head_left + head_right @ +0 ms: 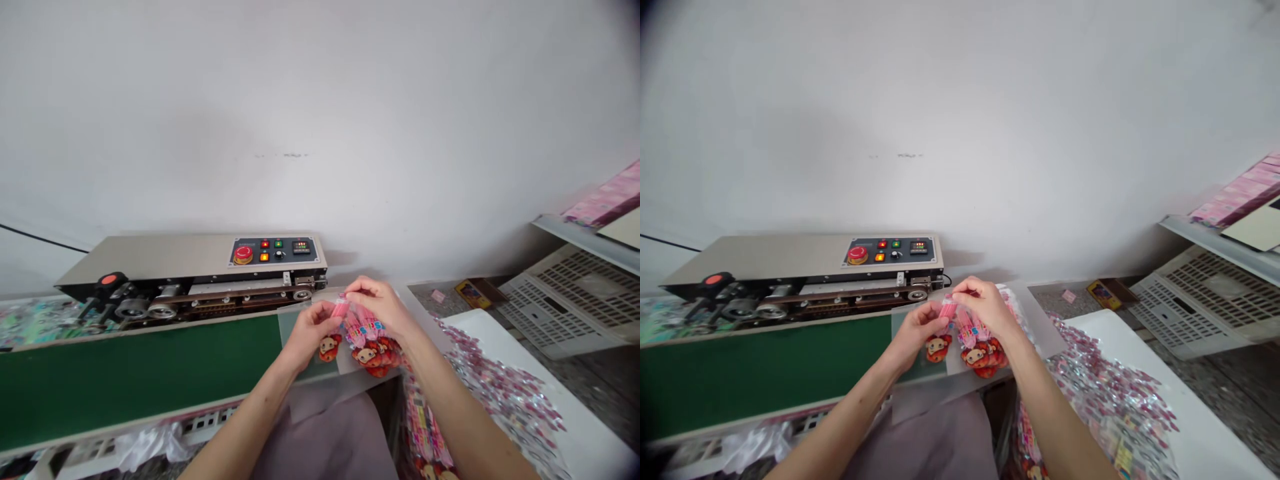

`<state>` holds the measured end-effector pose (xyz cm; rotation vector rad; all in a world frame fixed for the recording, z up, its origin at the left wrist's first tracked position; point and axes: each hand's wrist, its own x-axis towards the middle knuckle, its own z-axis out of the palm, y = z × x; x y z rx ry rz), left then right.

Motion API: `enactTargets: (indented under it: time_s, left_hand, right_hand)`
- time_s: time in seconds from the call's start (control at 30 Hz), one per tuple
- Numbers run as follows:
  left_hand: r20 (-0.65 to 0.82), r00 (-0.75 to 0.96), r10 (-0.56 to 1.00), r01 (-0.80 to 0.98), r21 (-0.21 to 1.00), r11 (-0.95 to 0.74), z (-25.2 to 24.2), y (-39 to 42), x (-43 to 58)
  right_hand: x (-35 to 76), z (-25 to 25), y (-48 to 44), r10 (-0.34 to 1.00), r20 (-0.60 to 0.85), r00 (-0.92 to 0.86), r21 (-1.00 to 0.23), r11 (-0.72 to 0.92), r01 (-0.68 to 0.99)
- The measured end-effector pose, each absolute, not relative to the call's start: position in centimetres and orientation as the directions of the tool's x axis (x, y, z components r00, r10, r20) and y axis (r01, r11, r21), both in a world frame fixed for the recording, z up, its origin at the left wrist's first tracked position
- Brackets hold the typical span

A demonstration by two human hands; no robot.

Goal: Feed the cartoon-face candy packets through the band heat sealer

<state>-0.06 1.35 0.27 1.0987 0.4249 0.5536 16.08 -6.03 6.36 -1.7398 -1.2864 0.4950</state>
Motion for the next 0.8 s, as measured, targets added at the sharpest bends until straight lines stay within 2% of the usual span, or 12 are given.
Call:
enactTargets:
  time_s: [0.17,0.37,0.6,0.67,0.7,0.73,0.8]
  left_hand:
    - [-0.018,0.808,0.588,-0.222,0.917,0.332,1.6,1.6,-0.3]
    - [-0.01,0.801,0.599,-0.22,0.925,0.309,1.8,1.6,-0.7]
    - [-0.019,0.748,0.663,-0.065,0.993,0.102,0.0,1.4,-1.1]
    - [0.055,0.658,0.751,0.009,0.997,-0.08,-0.5,1.1,-1.8]
    - [0.143,0.617,0.774,0.07,0.969,-0.235,-0.8,0.8,-2.2]
    - [0.252,0.609,0.752,0.138,0.9,-0.413,-1.1,0.5,-2.6]
    - [0.408,0.721,0.56,0.207,0.644,-0.736,-1.7,0.1,-3.2]
  right_hand:
    - [15.0,8.1,-6.2,0.896,0.231,0.379,-0.804,-0.044,0.593]
    - [15.1,8.5,-5.7,0.936,0.096,0.339,-0.868,-0.088,0.489]
    - [15.3,7.0,-4.6,0.936,0.11,0.335,-0.698,-0.167,0.696]
    - [15.3,6.2,-4.1,0.934,0.1,0.344,-0.657,-0.198,0.728]
    - [15.3,5.8,-3.8,0.932,0.096,0.351,-0.632,-0.215,0.744]
    - [15.3,5.3,-3.4,0.928,0.092,0.36,-0.603,-0.236,0.762]
    - [15.2,4.4,-2.7,0.918,0.091,0.386,-0.537,-0.281,0.795]
